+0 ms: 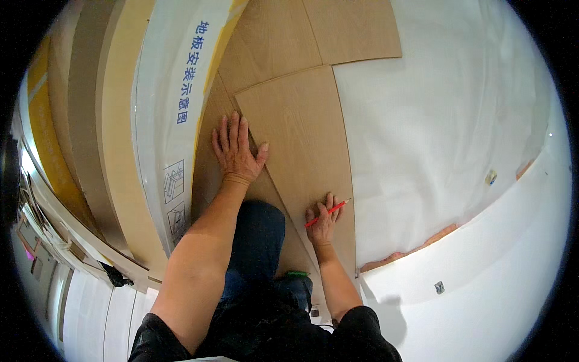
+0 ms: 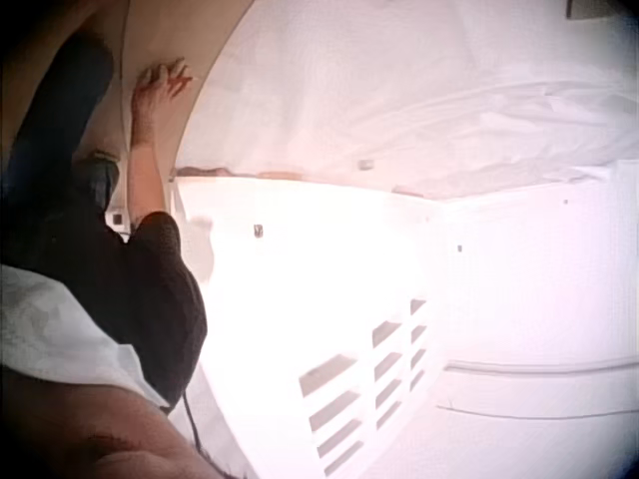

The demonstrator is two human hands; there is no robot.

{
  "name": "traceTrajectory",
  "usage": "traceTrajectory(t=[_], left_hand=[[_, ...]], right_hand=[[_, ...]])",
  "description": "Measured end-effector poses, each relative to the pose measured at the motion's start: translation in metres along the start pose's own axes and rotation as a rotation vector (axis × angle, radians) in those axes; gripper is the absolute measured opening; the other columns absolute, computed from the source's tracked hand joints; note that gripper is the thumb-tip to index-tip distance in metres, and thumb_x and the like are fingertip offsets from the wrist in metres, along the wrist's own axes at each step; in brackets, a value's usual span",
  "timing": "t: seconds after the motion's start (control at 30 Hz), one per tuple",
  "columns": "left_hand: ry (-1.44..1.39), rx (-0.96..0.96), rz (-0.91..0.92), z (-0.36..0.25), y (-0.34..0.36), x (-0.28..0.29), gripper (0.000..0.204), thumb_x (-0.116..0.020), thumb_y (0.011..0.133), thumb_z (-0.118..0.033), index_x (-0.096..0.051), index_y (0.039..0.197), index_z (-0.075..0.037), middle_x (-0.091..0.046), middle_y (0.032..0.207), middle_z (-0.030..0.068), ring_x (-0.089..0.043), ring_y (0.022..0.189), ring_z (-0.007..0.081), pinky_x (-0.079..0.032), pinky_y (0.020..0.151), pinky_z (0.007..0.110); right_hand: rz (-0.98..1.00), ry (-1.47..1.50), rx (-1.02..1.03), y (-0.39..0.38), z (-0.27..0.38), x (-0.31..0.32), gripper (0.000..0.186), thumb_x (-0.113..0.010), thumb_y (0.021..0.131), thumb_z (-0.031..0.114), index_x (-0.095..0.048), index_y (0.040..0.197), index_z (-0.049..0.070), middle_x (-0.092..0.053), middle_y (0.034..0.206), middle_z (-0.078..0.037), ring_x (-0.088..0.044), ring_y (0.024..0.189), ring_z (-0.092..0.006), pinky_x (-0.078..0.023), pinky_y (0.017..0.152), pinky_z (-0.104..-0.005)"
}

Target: The person measures, cuts, and fits laminate flooring boards onto a prepared floor surface. They use a pencil and square to mark a board, use a utility knife to trim foam underlayment, and use a hammer and a tapping block to seat the boards against the wall and each other.

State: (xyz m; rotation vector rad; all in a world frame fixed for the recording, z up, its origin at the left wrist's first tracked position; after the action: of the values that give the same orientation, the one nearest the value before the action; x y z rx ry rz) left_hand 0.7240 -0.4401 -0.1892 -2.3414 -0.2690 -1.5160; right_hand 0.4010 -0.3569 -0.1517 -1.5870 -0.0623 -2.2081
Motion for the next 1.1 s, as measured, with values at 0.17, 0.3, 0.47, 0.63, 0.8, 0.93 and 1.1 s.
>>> traceTrajectory(t=[0.17,0.3,0.47,0.63,0.8,0.93,1.1], left_hand=[[0.007,-0.007,-0.012,-0.001,-0.002,0.002,0.085,-0.060,0.092,-0.049,-0.029,0.158,-0.007,-0.026,0.167,0.0161,-0.017,0.155,0.0395,-0.009,0.123,0.062],[0.081,-0.001,-0.068,-0.001,-0.004,-0.001,0.086,-0.062,0.090,-0.051,-0.031,0.158,-0.007,-0.028,0.166,0.0151,-0.018,0.155,0.0381,-0.010,0.124,0.061],[0.178,0.025,-0.135,-0.005,-0.005,-0.005,0.085,-0.067,0.087,-0.048,-0.036,0.155,-0.006,-0.032,0.164,0.0153,-0.020,0.155,0.0365,-0.014,0.122,0.061],[0.145,-0.127,-0.295,0.016,-0.002,-0.020,0.084,-0.061,0.093,-0.054,-0.033,0.157,-0.008,-0.031,0.165,0.0177,-0.022,0.155,0.0348,-0.015,0.123,0.057],[0.157,-0.068,-0.242,-0.002,-0.002,-0.002,0.087,-0.054,0.096,-0.062,-0.030,0.160,-0.008,-0.032,0.165,0.0157,-0.022,0.155,0.0339,-0.016,0.124,0.056],[0.139,-0.125,-0.295,0.023,0.020,-0.018,0.088,-0.052,0.096,-0.063,-0.031,0.160,-0.007,-0.030,0.166,0.0157,-0.024,0.154,0.0340,-0.017,0.124,0.056],[-0.061,-0.170,-0.048,0.092,0.010,0.005,0.083,-0.048,0.099,-0.059,-0.031,0.159,-0.003,-0.030,0.166,0.0177,-0.026,0.154,0.0368,-0.019,0.124,0.053]], right_hand=[[-0.003,-0.024,0.041,0.013,0.004,-0.007,0.036,-0.069,0.090,0.027,-0.056,0.118,0.007,-0.050,0.150,-0.025,-0.039,0.142,-0.0456,-0.018,0.120,-0.0639],[-0.025,-0.019,0.039,0.013,0.004,-0.010,0.036,-0.070,0.088,0.021,-0.052,0.117,0.009,-0.051,0.151,-0.023,-0.042,0.142,-0.0417,-0.023,0.119,-0.0623],[-0.111,0.044,0.048,0.019,0.005,0.003,0.032,-0.075,0.086,0.026,-0.058,0.110,0.013,-0.054,0.150,-0.011,-0.049,0.139,-0.0325,-0.028,0.120,-0.0550],[-0.193,0.127,0.087,0.012,-0.001,0.004,0.029,-0.069,0.094,0.030,-0.061,0.118,0.015,-0.056,0.148,-0.007,-0.051,0.137,-0.0316,-0.035,0.117,-0.0498],[-0.192,0.329,-0.179,-0.109,-0.016,0.046,0.030,-0.072,0.093,0.026,-0.065,0.117,0.010,-0.071,0.121,-0.009,-0.067,0.111,-0.0354,-0.055,0.093,-0.0428],[-0.159,0.191,-0.266,-0.306,-0.027,0.036,0.017,-0.064,0.095,0.024,-0.067,0.109,0.016,-0.070,0.091,-0.011,-0.069,0.092,-0.0318,-0.055,0.074,-0.0430],[0.195,-0.026,-0.221,-0.481,-0.004,-0.021,0.047,-0.064,0.090,0.015,-0.057,0.136,0.015,-0.058,0.140,-0.014,-0.054,0.131,-0.0322,-0.048,0.104,-0.0451]])
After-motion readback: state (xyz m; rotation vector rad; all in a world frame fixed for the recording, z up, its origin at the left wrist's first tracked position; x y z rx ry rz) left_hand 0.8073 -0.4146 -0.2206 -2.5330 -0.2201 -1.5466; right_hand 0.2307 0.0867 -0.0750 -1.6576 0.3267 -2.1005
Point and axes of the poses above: each hand's wrist, its own y-axis towards the middle knuckle, its own x-axis out of the back of the hand, z = x × y, the point moved 2 cm from there along y, towards the middle knuckle
